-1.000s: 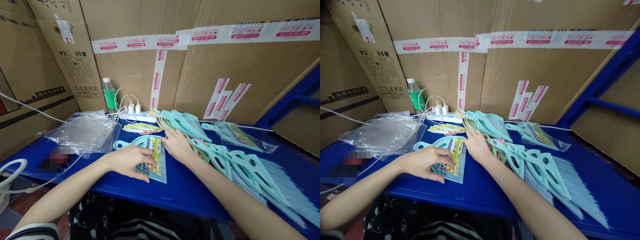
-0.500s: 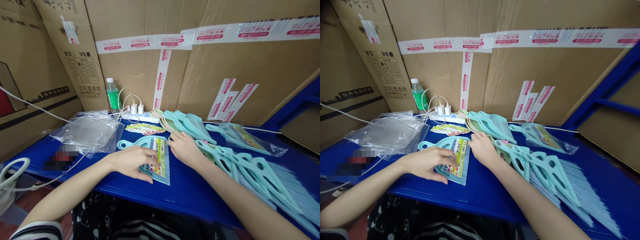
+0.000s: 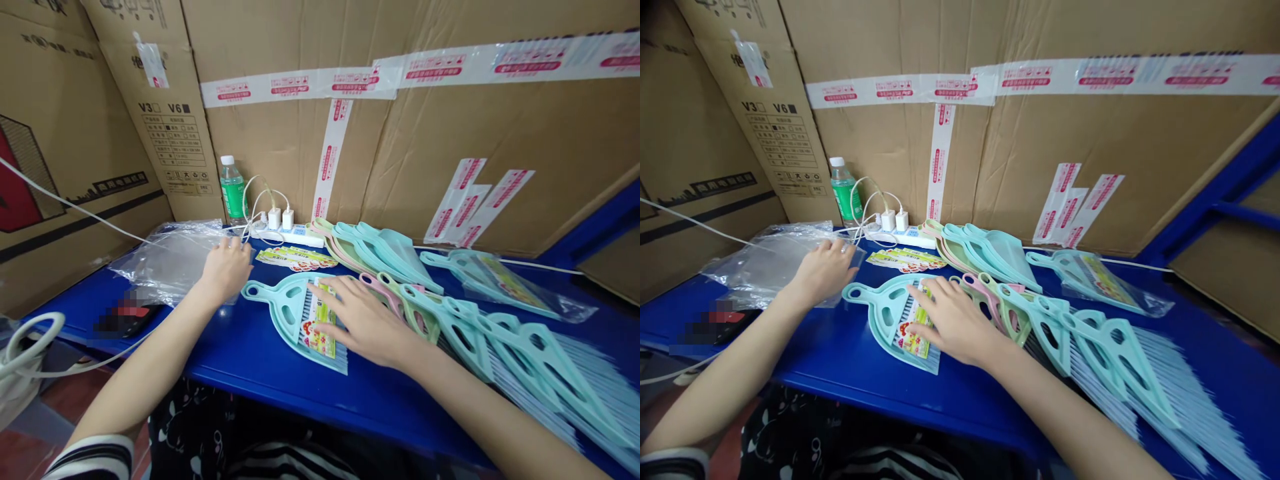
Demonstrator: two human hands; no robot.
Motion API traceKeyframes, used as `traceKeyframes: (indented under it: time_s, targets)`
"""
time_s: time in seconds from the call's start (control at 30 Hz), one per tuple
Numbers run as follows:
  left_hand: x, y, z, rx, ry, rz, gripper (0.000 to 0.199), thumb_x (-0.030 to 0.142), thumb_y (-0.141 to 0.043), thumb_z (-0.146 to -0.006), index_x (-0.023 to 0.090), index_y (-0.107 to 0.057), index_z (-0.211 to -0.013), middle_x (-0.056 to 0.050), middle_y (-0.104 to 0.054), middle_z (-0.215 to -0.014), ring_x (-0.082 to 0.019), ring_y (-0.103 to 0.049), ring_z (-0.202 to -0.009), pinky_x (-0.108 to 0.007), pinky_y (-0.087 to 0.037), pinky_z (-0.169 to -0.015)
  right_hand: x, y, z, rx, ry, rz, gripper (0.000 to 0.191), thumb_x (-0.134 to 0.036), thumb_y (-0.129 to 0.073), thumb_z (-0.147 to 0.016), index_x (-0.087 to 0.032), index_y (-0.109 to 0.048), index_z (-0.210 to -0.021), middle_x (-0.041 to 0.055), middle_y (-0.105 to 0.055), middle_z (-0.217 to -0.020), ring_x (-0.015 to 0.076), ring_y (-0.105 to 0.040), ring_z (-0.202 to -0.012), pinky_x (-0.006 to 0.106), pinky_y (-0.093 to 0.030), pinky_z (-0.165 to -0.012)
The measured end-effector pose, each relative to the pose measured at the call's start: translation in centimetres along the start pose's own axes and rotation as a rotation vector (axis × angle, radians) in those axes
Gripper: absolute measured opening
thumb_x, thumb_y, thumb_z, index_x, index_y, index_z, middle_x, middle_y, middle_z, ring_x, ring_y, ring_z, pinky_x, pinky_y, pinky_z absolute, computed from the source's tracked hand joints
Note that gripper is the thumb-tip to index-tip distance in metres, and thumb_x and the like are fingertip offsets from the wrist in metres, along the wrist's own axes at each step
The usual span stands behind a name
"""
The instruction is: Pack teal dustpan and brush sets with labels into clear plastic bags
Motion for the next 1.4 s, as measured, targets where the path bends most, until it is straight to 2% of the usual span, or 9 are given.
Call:
traceKeyframes:
  time_s: [0.07, 0.17, 0.27, 0.33, 0.5, 0.77, 1.03, 1.4]
  targets:
    - [-1.5, -0.8, -0.1, -0.127, 0.135, -0.012, 0.039, 0.027, -0.052, -0.087, 0.003, -0.056, -0.117, -0.027, -0.060, -0.116, -0.038, -0.057, -0.111, -0.041, -0.050, -0.080, -0.9, -0.8, 0.2, -0.125, 0.012, -0.123, 0.064, -0.052, -0.047, -0.092, -0.016, -0.040, -0.143, 0.0219, -0.041, -0.144, 0.0359, -0.038, -0.131, 0.054, -0.039, -0.098]
    - [-2.6, -1.7, 0.0, -0.273, 0.222, 0.046, 0.044, 0.026, -0.045, -0.088, 0.000, -0.050, -0.123, -0.030, -0.061, -0.116, -0.039, -0.060, -0.108, -0.042, -0.049, -0.079, -1.7, -1.9, 0.6, -0.288, 0.015, -0.295, 0.072, -0.059, -0.048, -0.089, -0.021, -0.033, -0.147, 0.0202, -0.017, -0.156, 0.0407, -0.013, -0.142, 0.063, -0.026, -0.106]
    - [-2.7, -2.1, -0.1, -0.340, 0.200, 0.084, 0.044, 0.020, -0.040, -0.088, 0.000, -0.048, -0.126, -0.027, -0.065, -0.110, -0.036, -0.062, -0.106, -0.040, -0.049, -0.080, -1.9, -2.5, 0.7, -0.385, 0.001, -0.387, 0.072, -0.059, -0.047, -0.090, -0.022, -0.030, -0.149, 0.0181, -0.010, -0.158, 0.0404, -0.002, -0.143, 0.065, -0.017, -0.109]
    - [-2.6, -2.2, -0.2, -0.348, 0.182, 0.083, 0.043, 0.018, -0.039, -0.087, 0.000, -0.049, -0.125, -0.027, -0.066, -0.109, -0.035, -0.063, -0.107, -0.039, -0.050, -0.080, -1.9, -2.5, 0.7, -0.408, 0.000, -0.397, 0.073, -0.058, -0.048, -0.089, -0.021, -0.029, -0.149, 0.0186, -0.009, -0.158, 0.0400, 0.001, -0.143, 0.065, -0.014, -0.109]
    - [-2.4, -2.4, -0.2, -0.351, 0.156, 0.076, 0.039, 0.016, -0.037, -0.088, 0.004, -0.056, -0.120, -0.026, -0.066, -0.111, -0.035, -0.062, -0.108, -0.039, -0.050, -0.083, -2.5, -1.5, 0.4, -0.338, 0.050, -0.380, 0.078, -0.059, -0.060, -0.082, -0.018, -0.038, -0.145, 0.0201, -0.018, -0.156, 0.0408, -0.004, -0.143, 0.068, -0.014, -0.108]
    - [-2.5, -2.4, -0.3, -0.368, 0.124, 0.063, 0.039, 0.013, -0.036, -0.089, 0.007, -0.058, -0.121, -0.022, -0.065, -0.117, -0.034, -0.060, -0.113, -0.041, -0.049, -0.086, -3.4, -1.3, 0.5, -0.217, 0.141, -0.331, 0.055, -0.045, -0.059, -0.087, -0.018, -0.051, -0.134, 0.0181, -0.037, -0.149, 0.0359, -0.017, -0.142, 0.064, -0.019, -0.109]
    - [-1.9, -2.5, -0.2, -0.384, 0.068, 0.046, 0.038, 0.015, -0.038, -0.087, 0.011, -0.059, -0.119, -0.020, -0.065, -0.116, -0.033, -0.062, -0.110, -0.042, -0.051, -0.085, -3.6, -1.0, 0.4, -0.166, 0.173, -0.345, 0.055, -0.042, -0.062, -0.085, -0.015, -0.053, -0.131, 0.0153, -0.050, -0.139, 0.0313, -0.027, -0.138, 0.057, -0.022, -0.112]
    - [-1.3, -2.8, -0.3, -0.386, -0.041, 0.053, 0.045, 0.003, -0.046, -0.078, 0.012, -0.060, -0.120, -0.021, -0.066, -0.115, -0.034, -0.063, -0.108, -0.042, -0.052, -0.086, -4.1, -1.3, 0.3, -0.176, 0.223, -0.344, 0.049, -0.028, -0.050, -0.090, -0.011, -0.048, -0.136, 0.0109, -0.053, -0.138, 0.0276, -0.027, -0.138, 0.053, -0.017, -0.115]
Point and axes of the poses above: each hand's wrist, its own z-axis away from the middle knuckle, its own y-axis out of the back of the hand, x = y × z, the point moved 7 cm from there along -z, towards the middle knuckle
